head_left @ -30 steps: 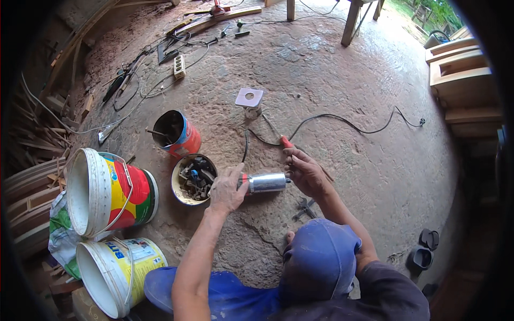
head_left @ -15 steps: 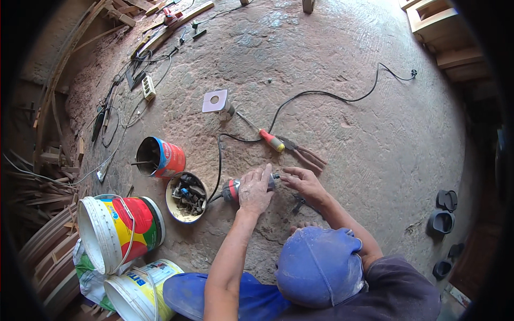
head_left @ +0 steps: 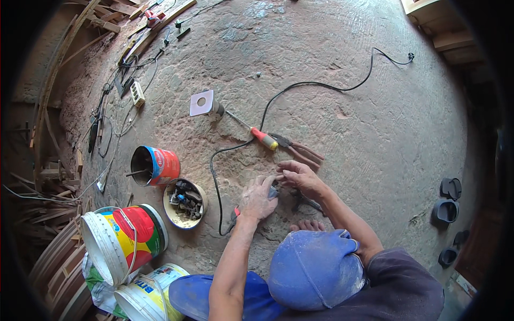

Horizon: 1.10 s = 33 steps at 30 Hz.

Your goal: The person handles a handheld router and adjusts a part using a small tool, then uses the router to shape the edges of a wooden frame.

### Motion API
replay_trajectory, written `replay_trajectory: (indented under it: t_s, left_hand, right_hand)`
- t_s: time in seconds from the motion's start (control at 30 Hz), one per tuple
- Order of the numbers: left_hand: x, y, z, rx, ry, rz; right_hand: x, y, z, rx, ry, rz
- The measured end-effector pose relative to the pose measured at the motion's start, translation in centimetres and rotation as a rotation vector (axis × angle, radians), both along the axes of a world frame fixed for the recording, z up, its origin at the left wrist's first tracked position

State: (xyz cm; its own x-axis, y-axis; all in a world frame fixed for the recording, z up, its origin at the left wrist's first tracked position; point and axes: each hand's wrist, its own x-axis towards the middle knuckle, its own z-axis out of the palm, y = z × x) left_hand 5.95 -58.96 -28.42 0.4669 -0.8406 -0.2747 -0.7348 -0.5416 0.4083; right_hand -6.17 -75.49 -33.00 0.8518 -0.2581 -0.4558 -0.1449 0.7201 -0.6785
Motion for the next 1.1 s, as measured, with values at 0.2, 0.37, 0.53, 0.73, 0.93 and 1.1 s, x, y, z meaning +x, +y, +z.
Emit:
replay_trajectory:
  t_s: [0.2, 0.37, 0.53, 0.73, 0.93, 1.1]
  left_hand:
    - [0.1, -0.5, 0.8, -0.002, 0.127, 0.007]
    - [0.1, -0.8, 1.0, -0.021, 0.135, 0.019]
    - [0.2, -0.5, 0.8, -0.018, 0.131, 0.024]
    - [0.1, -0.6, 1.0, -0.016, 0.127, 0.020]
    - [0.1, -0.5, 0.8, -0.020, 0.134, 0.021]
    - [0.0, -0.5, 0.8, -0.016, 0.126, 0.023]
  right_hand:
    - [0.2, -1.2, -0.7, -0.054, 0.129, 0.181]
    - [0.1, -0.7, -0.4, -0.438, 0.089, 0.169]
    - [0.3, -1.2, -1.9, -0.501, 0.020, 0.205]
    - [0.2, -1.8, -1.4, -0.122, 0.012, 0.202]
    - [0.8, -2.1, -2.6, -0.097, 0.025, 0.206]
    - [1.5, -1.6, -1.8, -0.255, 0.058, 0.202]
